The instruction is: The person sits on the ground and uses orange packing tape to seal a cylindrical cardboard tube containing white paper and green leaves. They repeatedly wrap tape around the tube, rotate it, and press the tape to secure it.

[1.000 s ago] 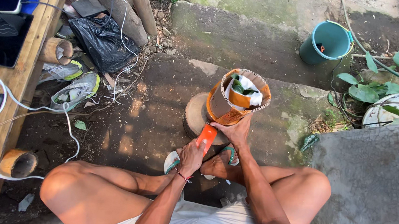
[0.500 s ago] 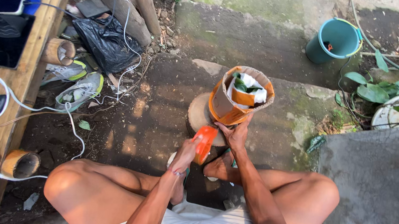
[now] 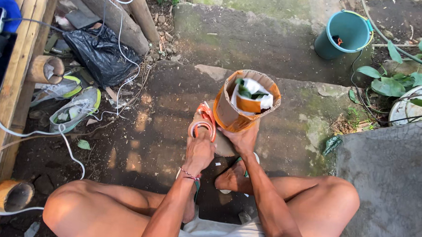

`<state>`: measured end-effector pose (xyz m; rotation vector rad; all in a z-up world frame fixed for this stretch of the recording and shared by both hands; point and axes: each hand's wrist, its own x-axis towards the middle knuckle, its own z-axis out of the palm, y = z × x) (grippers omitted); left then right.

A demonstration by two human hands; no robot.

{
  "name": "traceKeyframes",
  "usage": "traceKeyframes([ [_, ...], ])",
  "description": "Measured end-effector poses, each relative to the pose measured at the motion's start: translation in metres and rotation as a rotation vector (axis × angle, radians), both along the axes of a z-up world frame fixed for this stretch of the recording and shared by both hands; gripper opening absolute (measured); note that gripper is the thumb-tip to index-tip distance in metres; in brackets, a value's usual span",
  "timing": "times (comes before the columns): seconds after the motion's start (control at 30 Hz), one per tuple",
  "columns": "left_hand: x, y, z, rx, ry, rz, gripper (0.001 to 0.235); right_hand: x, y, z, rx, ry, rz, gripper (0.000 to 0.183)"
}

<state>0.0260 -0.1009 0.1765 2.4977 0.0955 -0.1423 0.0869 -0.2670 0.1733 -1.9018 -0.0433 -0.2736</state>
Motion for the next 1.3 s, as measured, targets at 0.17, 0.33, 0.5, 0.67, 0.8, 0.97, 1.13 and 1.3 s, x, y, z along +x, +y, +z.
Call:
traceKeyframes([
  [0.17, 0.005, 0.008, 0.034, -0.091, 0.251, -0.008, 0.032, 0.016, -0.053, -0.019, 0.095, 0.263, 0.318, 0.094],
  [0.33, 0.052, 0.001, 0.039, -0.787, -0.205, 0.307, 0.053, 0.025, -0.092, -0.032, -0.036, 0.322, 0.461, 0.086],
  [0.5, 0.100, -0.023, 0.022, -1.226, -0.040, 0.095, 0.072, -0.007, -0.093, -0.020, 1.098, 0.416, 0.408, 0.077],
  [0.67, 0.102, -0.054, 0.004, -1.155, -0.081, 0.011, 0.071, 0.001, -0.032, -0.057, 0.975, 0.052, -0.214, 0.058],
  [0.8, 0.094, -0.056, -0.001, -0.989, -0.077, 0.110, 0.069, 0.016, -0.016, -0.083, 0.811, -0.024, -0.373, 0.049],
  [0.97, 0.086, -0.064, -0.009, -0.844, -0.192, 0.137, 0.066, 0.026, -0.030, -0.076, 0.757, 0.014, -0.337, 0.045],
  [1.13, 0.053, -0.086, -0.017, -0.742, -0.315, 0.253, 0.063, 0.049, -0.062, -0.042, 0.790, 0.226, -0.163, 0.051],
  [1.3, 0.044, -0.064, 0.014, -0.647, -0.121, 0.344, 0.063, 0.046, -0.089, -0.005, 0.718, 0.250, -0.152, 0.070],
])
